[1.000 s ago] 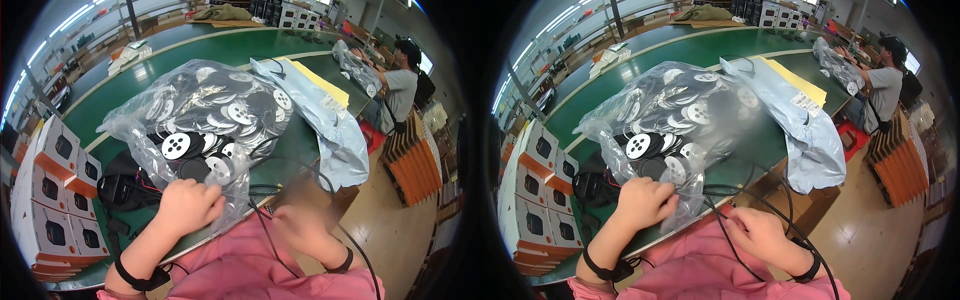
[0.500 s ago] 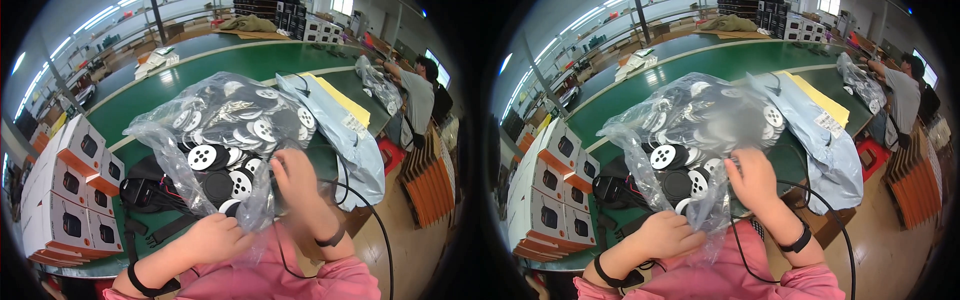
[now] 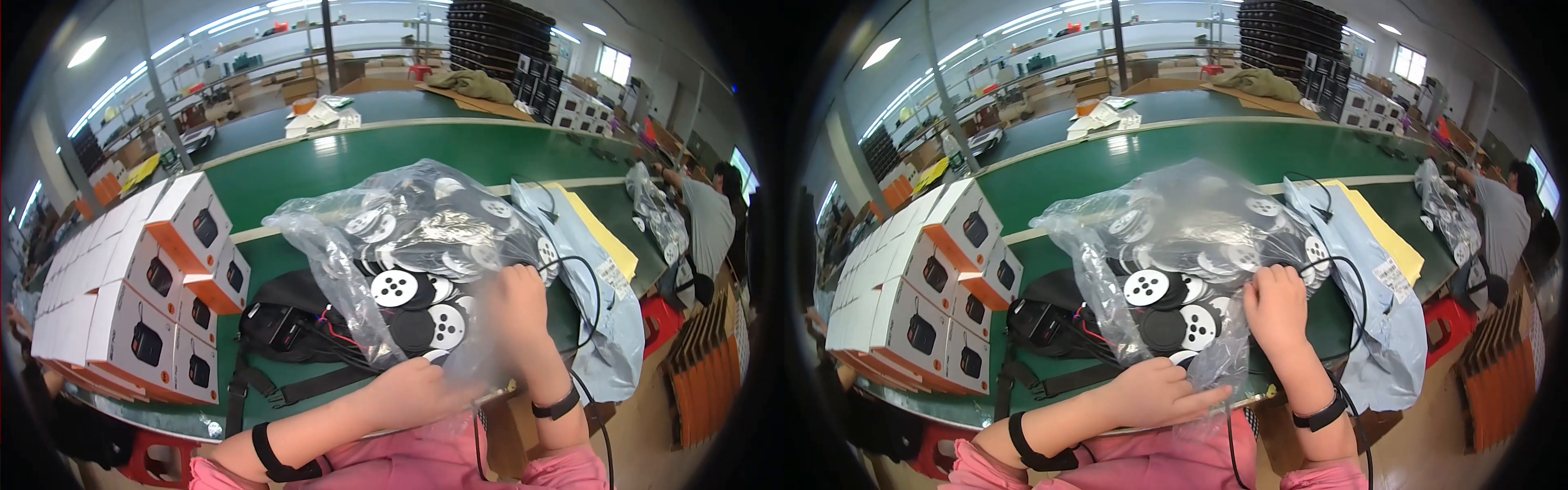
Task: Assemble small speaker or camera components by attaching back plates and inspecting parts.
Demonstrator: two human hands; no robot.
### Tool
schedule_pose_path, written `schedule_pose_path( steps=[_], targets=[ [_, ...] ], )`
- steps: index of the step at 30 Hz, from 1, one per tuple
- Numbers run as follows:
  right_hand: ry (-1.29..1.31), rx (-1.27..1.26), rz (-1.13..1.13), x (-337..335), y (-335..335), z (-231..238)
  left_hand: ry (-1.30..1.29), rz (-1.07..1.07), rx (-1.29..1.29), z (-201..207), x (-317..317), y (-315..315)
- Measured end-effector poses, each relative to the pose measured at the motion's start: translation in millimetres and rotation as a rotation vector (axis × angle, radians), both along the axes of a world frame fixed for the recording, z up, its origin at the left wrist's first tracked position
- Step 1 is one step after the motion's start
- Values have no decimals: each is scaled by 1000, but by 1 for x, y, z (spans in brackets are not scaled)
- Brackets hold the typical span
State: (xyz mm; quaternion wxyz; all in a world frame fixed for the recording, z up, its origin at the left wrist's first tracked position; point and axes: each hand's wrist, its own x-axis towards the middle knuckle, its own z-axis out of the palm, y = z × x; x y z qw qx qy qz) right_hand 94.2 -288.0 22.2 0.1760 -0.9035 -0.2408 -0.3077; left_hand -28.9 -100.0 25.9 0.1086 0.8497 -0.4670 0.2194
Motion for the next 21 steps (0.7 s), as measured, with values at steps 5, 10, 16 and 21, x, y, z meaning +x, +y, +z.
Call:
schedule_pose_path(
  steps=[5,10,16,21],
  targets=[
    [130,-10,-52,-25,4,17,-217,11,-39,5,-19,21],
    [51,43,-48,-75,16,52,-359,146,-109,11,-35,31],
    [234,-44,596,-103,49,30,27,310,-246,8,-36,38],
    [16,-132,538,-69,32,-16,-38,317,-222,8,-64,50]
  ],
)
